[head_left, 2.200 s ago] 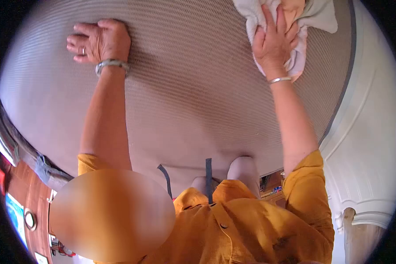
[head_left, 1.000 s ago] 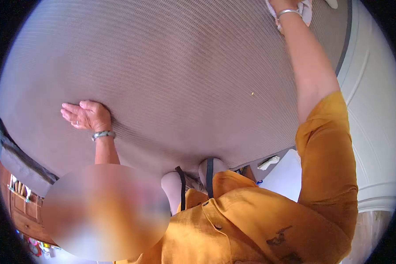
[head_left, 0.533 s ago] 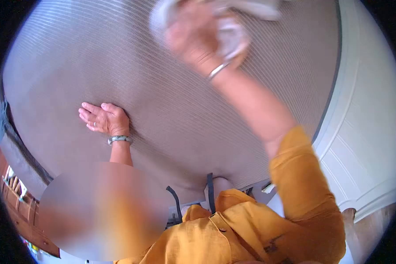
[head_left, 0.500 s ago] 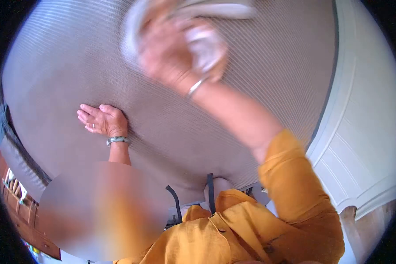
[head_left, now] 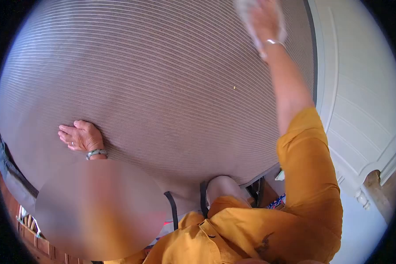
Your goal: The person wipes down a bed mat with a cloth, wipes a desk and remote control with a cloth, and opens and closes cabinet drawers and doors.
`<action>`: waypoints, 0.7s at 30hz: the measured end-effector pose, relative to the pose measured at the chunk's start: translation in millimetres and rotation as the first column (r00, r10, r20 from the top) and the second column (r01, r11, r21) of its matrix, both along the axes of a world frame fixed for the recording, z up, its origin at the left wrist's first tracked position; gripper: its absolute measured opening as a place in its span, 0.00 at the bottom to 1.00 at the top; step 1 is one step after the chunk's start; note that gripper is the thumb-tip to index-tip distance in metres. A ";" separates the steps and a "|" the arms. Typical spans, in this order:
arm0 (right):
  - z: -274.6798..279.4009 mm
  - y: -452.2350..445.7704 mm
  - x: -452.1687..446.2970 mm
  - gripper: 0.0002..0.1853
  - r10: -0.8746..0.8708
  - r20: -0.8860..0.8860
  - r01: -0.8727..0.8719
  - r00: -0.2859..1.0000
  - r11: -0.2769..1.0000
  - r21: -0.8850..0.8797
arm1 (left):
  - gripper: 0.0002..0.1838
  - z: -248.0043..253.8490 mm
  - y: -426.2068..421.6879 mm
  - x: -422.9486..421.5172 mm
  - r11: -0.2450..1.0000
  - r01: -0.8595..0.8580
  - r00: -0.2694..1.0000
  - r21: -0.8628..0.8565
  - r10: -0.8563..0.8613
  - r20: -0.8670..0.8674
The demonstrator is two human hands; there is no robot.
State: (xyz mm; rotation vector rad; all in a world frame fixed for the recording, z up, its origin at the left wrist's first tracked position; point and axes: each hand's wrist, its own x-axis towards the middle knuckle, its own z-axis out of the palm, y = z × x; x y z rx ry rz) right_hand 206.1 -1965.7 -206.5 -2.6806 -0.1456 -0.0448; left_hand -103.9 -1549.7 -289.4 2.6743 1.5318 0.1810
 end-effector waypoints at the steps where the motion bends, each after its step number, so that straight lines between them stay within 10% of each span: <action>1: -77.2 -122.9 20.8 0.21 0.252 0.354 0.024 0.901 0.785 -0.619 | 0.36 0.1 0.2 0.4 1.000 0.000 1.000 0.007 0.000 -0.003; 4: -66.8 -277.6 -82.4 0.25 -0.411 0.081 0.393 0.908 0.769 -0.505 | 0.37 -0.2 1.7 0.1 0.999 0.012 1.000 0.030 -0.013 0.003; 7: -83.0 -374.0 -240.4 0.32 -0.740 -0.096 0.459 0.666 0.507 -0.729 | 0.37 2.9 -3.7 1.9 1.000 0.007 1.000 0.020 -0.007 -0.011; 8: -65.6 -344.2 -287.9 0.31 -0.864 -0.100 0.701 0.493 0.463 -0.542 | 0.37 4.9 -3.4 4.2 1.000 0.002 1.000 0.016 -0.002 -0.012; 10: -78.3 -331.4 -348.8 0.30 -0.724 0.087 0.632 0.685 0.530 -0.566 | 0.37 3.8 -1.0 3.4 1.000 -0.003 0.999 0.007 0.003 -0.032; 14: -32.9 -166.6 -335.8 0.31 -0.786 -0.189 0.657 0.588 0.601 -0.454 | 0.37 4.3 -1.8 5.0 1.000 -0.024 0.999 -0.005 0.023 -0.038; 16: -70.2 -148.6 -362.3 0.32 -0.576 -0.034 0.576 0.817 0.817 -0.027 | 0.37 3.3 -2.6 5.6 1.000 -0.019 0.999 0.009 0.019 -0.043; 17: -44.2 -109.2 -344.3 0.30 -0.380 -0.124 0.248 0.917 0.784 -0.570 | 0.37 2.8 -1.3 5.3 1.000 -0.022 0.999 0.022 0.023 -0.046; 21: -39.1 -96.5 -274.3 0.29 -0.271 -0.064 0.220 0.961 0.879 -0.423 | 0.37 -2.0 -0.8 5.1 1.000 -0.011 1.000 0.021 0.012 -0.011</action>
